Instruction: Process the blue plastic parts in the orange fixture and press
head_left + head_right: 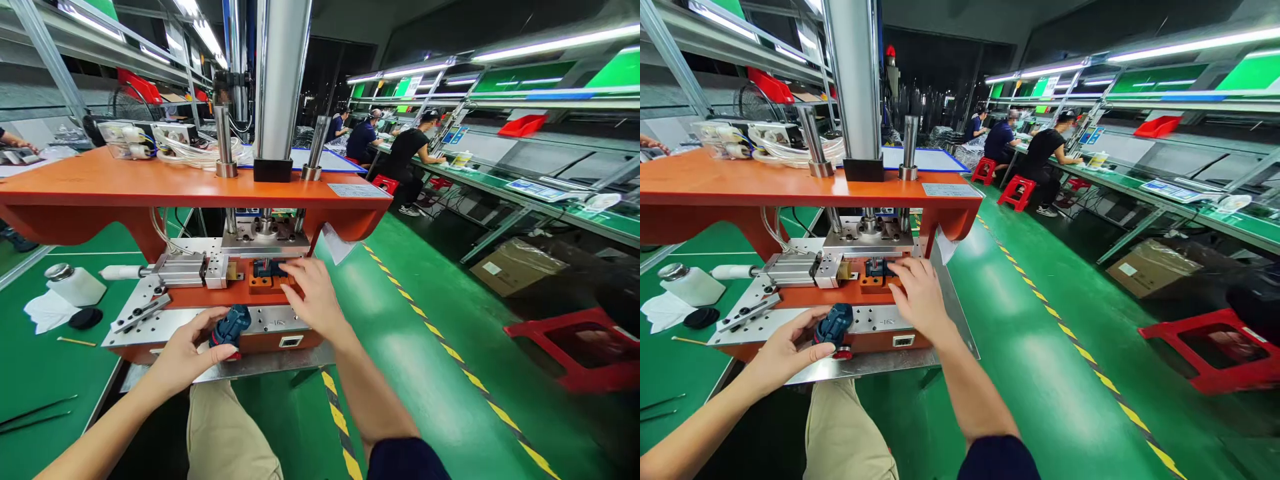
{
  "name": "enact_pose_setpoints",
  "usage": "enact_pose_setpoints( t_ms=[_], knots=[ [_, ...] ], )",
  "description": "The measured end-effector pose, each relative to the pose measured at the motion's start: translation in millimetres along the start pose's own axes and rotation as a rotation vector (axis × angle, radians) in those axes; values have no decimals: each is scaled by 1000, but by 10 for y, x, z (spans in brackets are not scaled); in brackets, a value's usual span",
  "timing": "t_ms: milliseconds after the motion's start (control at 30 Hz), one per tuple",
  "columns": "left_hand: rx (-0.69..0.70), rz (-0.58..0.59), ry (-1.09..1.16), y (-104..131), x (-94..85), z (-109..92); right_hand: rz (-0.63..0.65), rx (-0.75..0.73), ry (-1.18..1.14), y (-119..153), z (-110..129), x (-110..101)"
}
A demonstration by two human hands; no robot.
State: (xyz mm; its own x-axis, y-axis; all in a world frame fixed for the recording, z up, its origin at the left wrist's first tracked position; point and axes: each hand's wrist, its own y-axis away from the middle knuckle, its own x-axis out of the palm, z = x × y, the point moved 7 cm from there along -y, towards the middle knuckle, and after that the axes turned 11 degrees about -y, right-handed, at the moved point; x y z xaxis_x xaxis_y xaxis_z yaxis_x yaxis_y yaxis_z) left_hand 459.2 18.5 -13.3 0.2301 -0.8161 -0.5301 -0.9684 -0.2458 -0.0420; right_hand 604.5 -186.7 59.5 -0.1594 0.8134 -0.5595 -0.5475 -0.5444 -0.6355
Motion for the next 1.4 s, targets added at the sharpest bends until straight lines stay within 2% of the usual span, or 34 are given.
enact_pose_setpoints(
  t_ms=[133,200,233,300,367,467,533,600,667,733,800,867,933,1033,1133,1200,1267,1300,1333,1400],
  knots=[
    [-1,-12,-47,36,-34,-61,339,53,135,-461,-314,256],
    [26,-58,-147,47,-100,-146,428,69,143,-564,-422,355],
    [67,-80,-210,37,-130,-222,425,58,146,-579,-436,367],
    [186,-122,-334,-27,-172,-429,316,5,128,-531,-377,299],
    [312,-148,-443,-169,-169,-665,85,-53,66,-364,-242,111],
    [424,-144,-576,-530,-78,-967,-300,-78,-31,102,-73,-241],
    [450,-93,-657,-815,37,-1105,-441,-19,-47,453,-78,-394],
    [420,-21,-746,-1073,166,-1163,-511,100,-67,782,-205,-492],
    [358,70,-850,-1249,299,-1134,-567,248,-125,1090,-420,-563],
    [322,132,-931,-1320,402,-1061,-624,392,-227,1358,-652,-604],
    [371,125,-983,-1308,460,-1013,-666,511,-350,1541,-850,-593],
    [457,86,-1013,-1264,483,-990,-686,598,-496,1602,-1001,-514],
    [498,79,-1051,-1241,511,-966,-698,654,-663,1547,-1107,-371],
    [453,102,-1098,-1279,574,-953,-757,682,-832,1352,-1169,-154],
    [414,81,-1112,-1273,602,-990,-835,662,-873,1182,-1118,-60],
    [439,12,-1086,-1151,494,-990,-871,650,-888,1162,-1083,-69],
    [462,-148,-1007,-912,172,-888,-868,682,-891,1248,-1116,-94],
    [442,-264,-938,-759,-84,-773,-847,722,-883,1330,-1169,-98],
    [358,-400,-849,-596,-400,-589,-819,770,-866,1435,-1239,-100],
    [46,-672,-572,-220,-1066,-44,-777,845,-778,1672,-1390,-123]
  ],
)
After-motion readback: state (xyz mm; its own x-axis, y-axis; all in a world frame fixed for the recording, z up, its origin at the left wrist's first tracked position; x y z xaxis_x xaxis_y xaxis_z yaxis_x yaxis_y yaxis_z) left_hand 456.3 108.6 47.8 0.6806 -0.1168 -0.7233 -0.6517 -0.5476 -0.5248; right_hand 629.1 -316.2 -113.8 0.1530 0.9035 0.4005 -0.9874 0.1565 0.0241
